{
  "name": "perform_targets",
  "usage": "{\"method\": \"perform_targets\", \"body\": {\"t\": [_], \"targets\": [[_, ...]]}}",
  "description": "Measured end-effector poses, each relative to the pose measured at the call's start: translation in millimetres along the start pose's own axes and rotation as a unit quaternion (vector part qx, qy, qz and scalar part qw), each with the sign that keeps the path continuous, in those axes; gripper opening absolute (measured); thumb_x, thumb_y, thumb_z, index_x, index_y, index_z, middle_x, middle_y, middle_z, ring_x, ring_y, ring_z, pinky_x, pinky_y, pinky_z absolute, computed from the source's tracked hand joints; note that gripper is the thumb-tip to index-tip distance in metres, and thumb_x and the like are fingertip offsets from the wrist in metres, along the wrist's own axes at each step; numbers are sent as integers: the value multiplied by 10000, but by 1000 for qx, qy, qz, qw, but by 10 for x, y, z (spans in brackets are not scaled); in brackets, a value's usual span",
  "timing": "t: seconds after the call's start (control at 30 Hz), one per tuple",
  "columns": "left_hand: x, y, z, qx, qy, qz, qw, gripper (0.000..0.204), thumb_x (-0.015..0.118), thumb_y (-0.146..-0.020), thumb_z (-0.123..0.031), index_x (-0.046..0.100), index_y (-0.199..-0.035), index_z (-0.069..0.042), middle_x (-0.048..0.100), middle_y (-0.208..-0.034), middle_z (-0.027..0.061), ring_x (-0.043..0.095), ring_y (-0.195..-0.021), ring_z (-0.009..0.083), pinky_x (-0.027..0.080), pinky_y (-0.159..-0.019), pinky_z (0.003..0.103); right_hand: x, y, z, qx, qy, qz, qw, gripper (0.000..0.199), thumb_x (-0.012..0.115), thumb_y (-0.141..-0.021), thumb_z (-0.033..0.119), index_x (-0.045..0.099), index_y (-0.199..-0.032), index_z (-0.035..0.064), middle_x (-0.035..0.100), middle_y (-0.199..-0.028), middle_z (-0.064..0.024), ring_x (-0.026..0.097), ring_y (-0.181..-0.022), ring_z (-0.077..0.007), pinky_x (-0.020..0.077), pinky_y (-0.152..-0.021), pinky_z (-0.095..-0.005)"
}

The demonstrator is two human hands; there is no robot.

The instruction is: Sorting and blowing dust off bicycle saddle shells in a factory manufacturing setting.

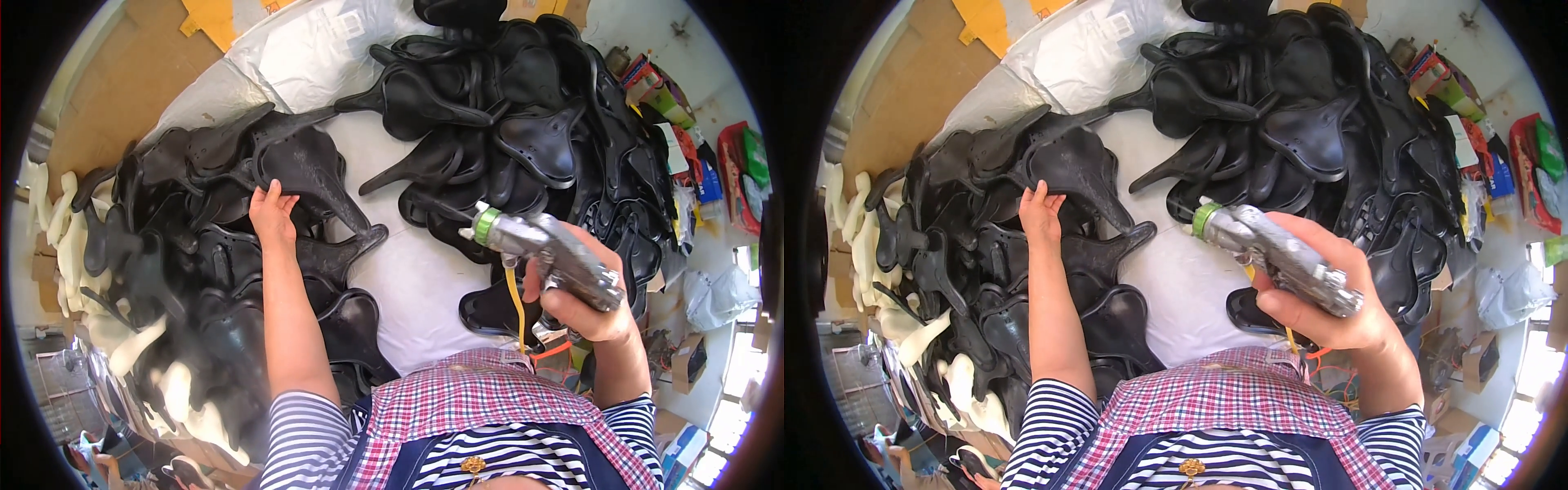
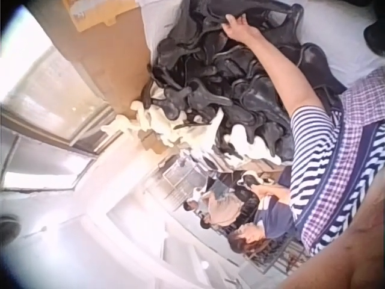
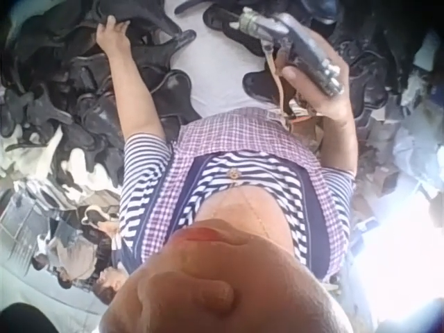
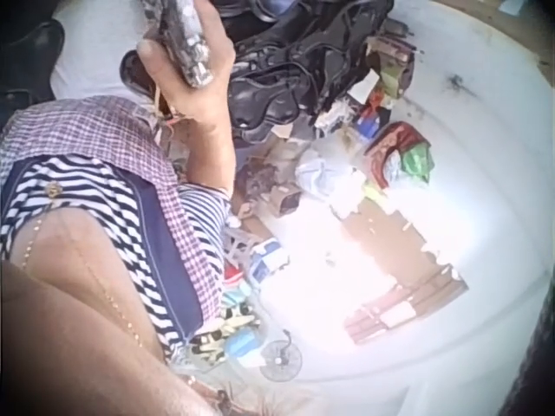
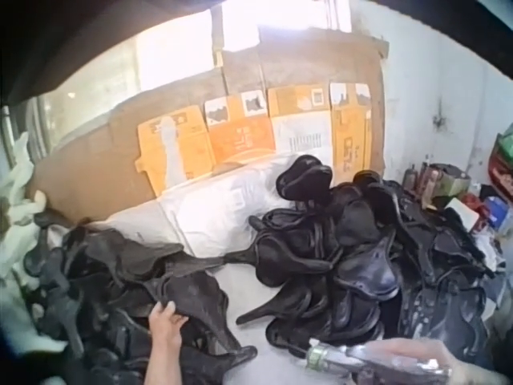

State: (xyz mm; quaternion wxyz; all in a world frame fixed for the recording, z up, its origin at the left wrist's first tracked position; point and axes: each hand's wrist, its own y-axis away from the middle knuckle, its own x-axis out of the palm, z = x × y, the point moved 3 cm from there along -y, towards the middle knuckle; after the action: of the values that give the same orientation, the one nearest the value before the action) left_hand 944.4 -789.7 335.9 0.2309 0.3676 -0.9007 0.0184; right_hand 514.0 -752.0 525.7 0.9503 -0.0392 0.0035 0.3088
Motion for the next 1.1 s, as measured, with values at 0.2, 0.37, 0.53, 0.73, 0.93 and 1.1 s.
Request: {"method": "perform_targets", "body": {"t": [0.2, 0.37, 0.53, 0.73, 0.93, 1.1], "targets": [[-333, -124, -155, 0, 15, -17, 1000, 141, 610, -876, -46, 543, -999, -68, 648, -874, 74, 657, -700, 199, 562, -605, 353, -123, 190, -173, 95, 60, 81, 990, 601, 748, -728, 49, 502, -1274, 8, 640, -894, -79, 605, -797, -129, 488, -722, -271], [-277, -151, -547, 141, 331, -69, 931, 386, 565, -907, -370, 566, -1044, -9, 624, -1041, 122, 582, -1045, 319, 499, -908, 459, -274, 195, -265, 78, -50, -8, 996, 610, 718, -768, 71, 445, -1306, -23, 617, -923, -81, 592, -818, -134, 481, -745, -270], [931, 142, 632, 57, -138, 183, 972, 377, 650, -740, -9, 599, -1109, -63, 596, -1079, 36, 567, -930, 146, 482, -791, 241, -298, 76, -375, 75, -75, -30, 994, 604, 712, -781, 79, 438, -1310, -21, 615, -978, -79, 581, -903, -127, 487, -801, -286], [1922, 509, 1153, -1, -573, 139, 807, 561, 660, -763, -511, 635, -1035, -21, 655, -942, 186, 612, -885, 379, 483, -784, 447, -378, 144, -526, 75, 28, -19, 997, 601, 733, -784, 115, 455, -1303, -6, 631, -959, -69, 612, -867, -135, 495, -779, -275], [1391, 483, 1613, -304, -463, 127, 823, 400, 638, -812, -436, 628, -785, -37, 606, -652, 79, 605, -643, 220, 491, -635, 357, -380, 144, -594, 86, -16, -49, 995, 588, 725, -796, 125, 460, -1306, 3, 632, -973, -69, 598, -903, -129, 481, -816, -282], [1511, 428, 1536, -355, -6, -49, 933, 293, 694, -763, -145, 583, -1003, -20, 593, -940, 110, 567, -803, 230, 482, -615, 353, -232, 125, -448, 72, 22, -3, 997, 577, 726, -795, 121, 468, -1298, 4, 628, -969, -69, 598, -878, -121, 485, -790, -279]]}}
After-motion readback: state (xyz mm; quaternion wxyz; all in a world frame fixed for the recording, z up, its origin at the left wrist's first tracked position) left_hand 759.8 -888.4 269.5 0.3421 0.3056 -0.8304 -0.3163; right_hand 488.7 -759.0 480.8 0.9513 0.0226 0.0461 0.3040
